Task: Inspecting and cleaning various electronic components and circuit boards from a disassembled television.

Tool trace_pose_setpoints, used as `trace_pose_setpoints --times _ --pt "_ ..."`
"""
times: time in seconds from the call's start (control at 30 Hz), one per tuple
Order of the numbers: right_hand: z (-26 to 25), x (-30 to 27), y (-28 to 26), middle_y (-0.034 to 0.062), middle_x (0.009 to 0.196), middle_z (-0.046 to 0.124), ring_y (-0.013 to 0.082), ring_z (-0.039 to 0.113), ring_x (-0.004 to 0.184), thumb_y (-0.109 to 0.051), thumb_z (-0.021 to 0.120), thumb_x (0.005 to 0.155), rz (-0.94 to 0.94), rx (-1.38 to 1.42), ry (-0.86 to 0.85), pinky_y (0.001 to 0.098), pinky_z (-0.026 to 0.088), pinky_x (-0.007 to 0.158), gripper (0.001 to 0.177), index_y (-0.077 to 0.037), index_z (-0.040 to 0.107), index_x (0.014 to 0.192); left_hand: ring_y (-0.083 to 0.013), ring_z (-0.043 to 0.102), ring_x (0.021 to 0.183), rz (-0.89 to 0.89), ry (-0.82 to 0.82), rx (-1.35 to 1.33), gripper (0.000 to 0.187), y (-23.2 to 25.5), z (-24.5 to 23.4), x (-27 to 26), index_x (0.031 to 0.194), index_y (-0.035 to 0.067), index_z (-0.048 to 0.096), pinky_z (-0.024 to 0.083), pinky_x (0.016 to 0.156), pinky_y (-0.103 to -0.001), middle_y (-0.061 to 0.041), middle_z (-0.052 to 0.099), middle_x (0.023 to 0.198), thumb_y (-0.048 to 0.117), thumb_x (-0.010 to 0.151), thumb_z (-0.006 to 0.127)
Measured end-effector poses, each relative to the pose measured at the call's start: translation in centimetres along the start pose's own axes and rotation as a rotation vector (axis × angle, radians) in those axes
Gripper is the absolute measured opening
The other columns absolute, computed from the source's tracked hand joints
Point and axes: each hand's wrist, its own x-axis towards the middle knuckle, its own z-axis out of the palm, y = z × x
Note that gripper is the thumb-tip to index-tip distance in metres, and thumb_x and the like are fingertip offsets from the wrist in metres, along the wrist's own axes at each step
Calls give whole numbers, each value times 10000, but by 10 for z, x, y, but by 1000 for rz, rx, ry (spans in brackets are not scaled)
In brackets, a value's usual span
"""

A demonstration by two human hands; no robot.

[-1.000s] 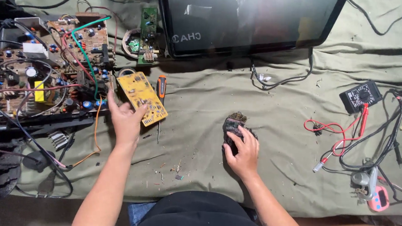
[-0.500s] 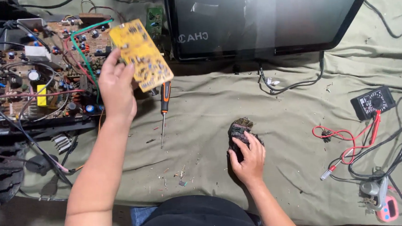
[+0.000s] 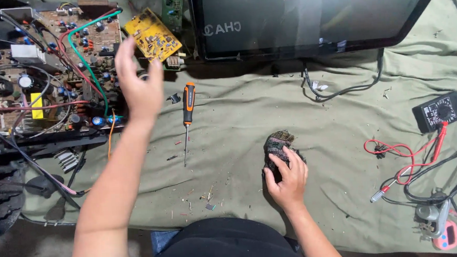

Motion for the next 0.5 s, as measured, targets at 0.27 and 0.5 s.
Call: trace_pose_setpoints --times 0.27,0.5 --pt "13 -10 20 56 1423 578 316 555 1321 -421 741 885 -50 -55 25 494 395 1069 371 -304 706 1235 -300 613 1076 124 -374 443 552 -31 16 -81 1225 202 680 535 866 -477 -45 589 1132 445 765 866" --pt "16 -9 21 29 1417 585 278 556 1324 -414 748 876 -44 -57 63 465 382 1088 367 -324 707 1229 -357 635 1029 36 -536 607 563 5 13 -66 1283 149 639 587 805 -502 -114 619 1110 320 778 822"
